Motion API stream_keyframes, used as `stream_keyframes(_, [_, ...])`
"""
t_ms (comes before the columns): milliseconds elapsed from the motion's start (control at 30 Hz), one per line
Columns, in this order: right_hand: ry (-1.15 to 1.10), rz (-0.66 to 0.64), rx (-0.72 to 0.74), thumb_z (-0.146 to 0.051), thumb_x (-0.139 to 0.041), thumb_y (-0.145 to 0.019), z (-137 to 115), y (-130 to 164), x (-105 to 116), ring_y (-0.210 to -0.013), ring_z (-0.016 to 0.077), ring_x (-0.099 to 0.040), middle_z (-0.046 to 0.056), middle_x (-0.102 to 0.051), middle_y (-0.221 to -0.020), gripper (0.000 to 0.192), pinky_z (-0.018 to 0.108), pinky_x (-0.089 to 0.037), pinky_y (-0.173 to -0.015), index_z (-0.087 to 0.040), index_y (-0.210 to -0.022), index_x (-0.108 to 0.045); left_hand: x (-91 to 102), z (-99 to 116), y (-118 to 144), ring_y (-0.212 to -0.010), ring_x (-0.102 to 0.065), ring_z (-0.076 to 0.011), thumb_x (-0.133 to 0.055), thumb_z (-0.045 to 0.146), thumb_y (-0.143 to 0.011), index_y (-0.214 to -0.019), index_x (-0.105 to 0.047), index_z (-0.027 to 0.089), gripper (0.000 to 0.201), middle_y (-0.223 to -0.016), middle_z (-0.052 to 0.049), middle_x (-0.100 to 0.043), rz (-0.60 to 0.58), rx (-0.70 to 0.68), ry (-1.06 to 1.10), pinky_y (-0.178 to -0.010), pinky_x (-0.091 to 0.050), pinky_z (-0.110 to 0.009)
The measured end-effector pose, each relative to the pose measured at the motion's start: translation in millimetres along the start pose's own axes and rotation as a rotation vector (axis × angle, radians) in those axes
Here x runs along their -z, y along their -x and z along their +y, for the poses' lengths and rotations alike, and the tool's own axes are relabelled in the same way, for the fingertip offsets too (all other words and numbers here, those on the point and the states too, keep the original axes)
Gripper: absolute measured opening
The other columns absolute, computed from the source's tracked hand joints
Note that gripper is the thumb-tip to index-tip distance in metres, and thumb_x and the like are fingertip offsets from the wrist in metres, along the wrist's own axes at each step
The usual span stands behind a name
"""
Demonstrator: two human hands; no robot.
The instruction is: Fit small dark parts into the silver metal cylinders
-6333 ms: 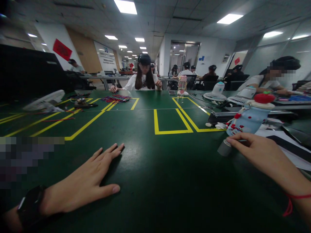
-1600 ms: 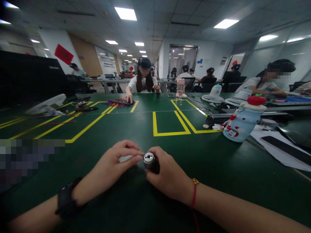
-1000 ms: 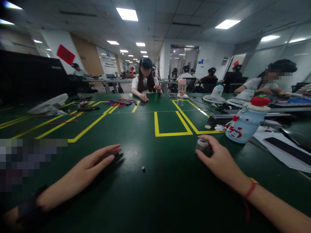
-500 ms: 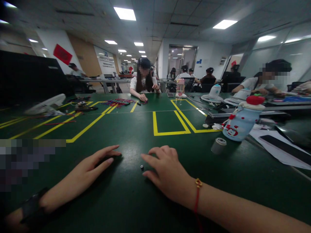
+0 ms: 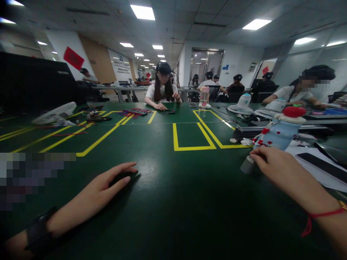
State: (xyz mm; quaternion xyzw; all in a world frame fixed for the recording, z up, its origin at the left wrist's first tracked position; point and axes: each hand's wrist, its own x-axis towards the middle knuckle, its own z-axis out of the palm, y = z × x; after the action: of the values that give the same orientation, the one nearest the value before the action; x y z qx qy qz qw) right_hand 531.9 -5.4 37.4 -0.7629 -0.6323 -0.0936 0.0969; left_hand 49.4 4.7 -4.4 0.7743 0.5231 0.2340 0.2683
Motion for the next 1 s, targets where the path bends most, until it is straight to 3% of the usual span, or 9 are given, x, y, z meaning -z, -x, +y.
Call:
stream_keyframes(133, [-0.02,-0.041,-0.015,-0.041,-0.042,-0.087,1.0,1.0,-1.4,-0.08,0.0181,-0.059,0.008,-0.065,-0.097,0.033,0.032,-0.041,-0.073,-0.02,-0.099,-0.064,0.0,-1.5,0.0,-0.12,-0.051,-0.0238,-0.045,0.042,-0.092,-0.132,-0.043,0.033,0.041,-0.131,0.0,-0.056,0.005,-0.012,-0.018,-0.103,-0.039,-0.044])
stream_keyframes(300, [0.028,0.007,-0.092,-0.044,-0.045,-0.084,0.3,2.3,6.9,-0.08,0.0194,-0.058,0.009,-0.066,-0.1,0.037,0.032,-0.04,-0.071,-0.019,-0.104,-0.063,-0.8,-4.5,-0.9,-0.12,-0.052,-0.0239,-0.045,0.042,-0.091,-0.132,-0.044,0.033,0.042,-0.13,0.0,-0.057,0.014,-0.018,-0.03,-0.102,-0.04,-0.045])
stream_keyframes(467, [0.009,-0.065,-0.121,-0.045,-0.048,-0.083,6.2,1.0,7.1,-0.08,0.0193,-0.059,0.006,-0.067,-0.097,0.034,0.031,-0.04,-0.072,-0.022,-0.1,-0.065,-0.7,-5.1,-0.7,-0.121,-0.051,-0.0261,-0.045,0.043,-0.091,-0.131,-0.044,0.032,0.042,-0.132,-0.002,-0.055,0.015,-0.035,-0.034,-0.104,-0.038,-0.048])
stream_keyframes(733, [-0.02,-0.054,-0.167,-0.05,-0.052,-0.079,5.2,2.2,11.3,-0.079,0.0189,-0.06,0.002,-0.068,-0.092,0.032,0.031,-0.04,-0.071,-0.026,-0.094,-0.068,-0.6,-3.5,-0.1,-0.123,-0.048,-0.0225,-0.044,0.045,-0.092,-0.131,-0.043,0.037,0.04,-0.135,0.002,-0.052,-0.005,-0.008,-0.035,-0.106,-0.036,-0.045])
stream_keyframes(1000, [-0.029,-0.051,-0.119,-0.055,-0.049,-0.078,0.4,3.9,9.8,-0.073,0.0184,-0.06,0.003,-0.068,-0.087,0.038,0.03,-0.041,-0.066,-0.024,-0.089,-0.068,-0.3,-3.4,1.0,-0.123,-0.049,-0.0236,-0.045,0.045,-0.091,-0.132,-0.043,0.035,0.042,-0.135,0.001,-0.053,0.006,-0.009,-0.046,-0.105,-0.038,-0.044])
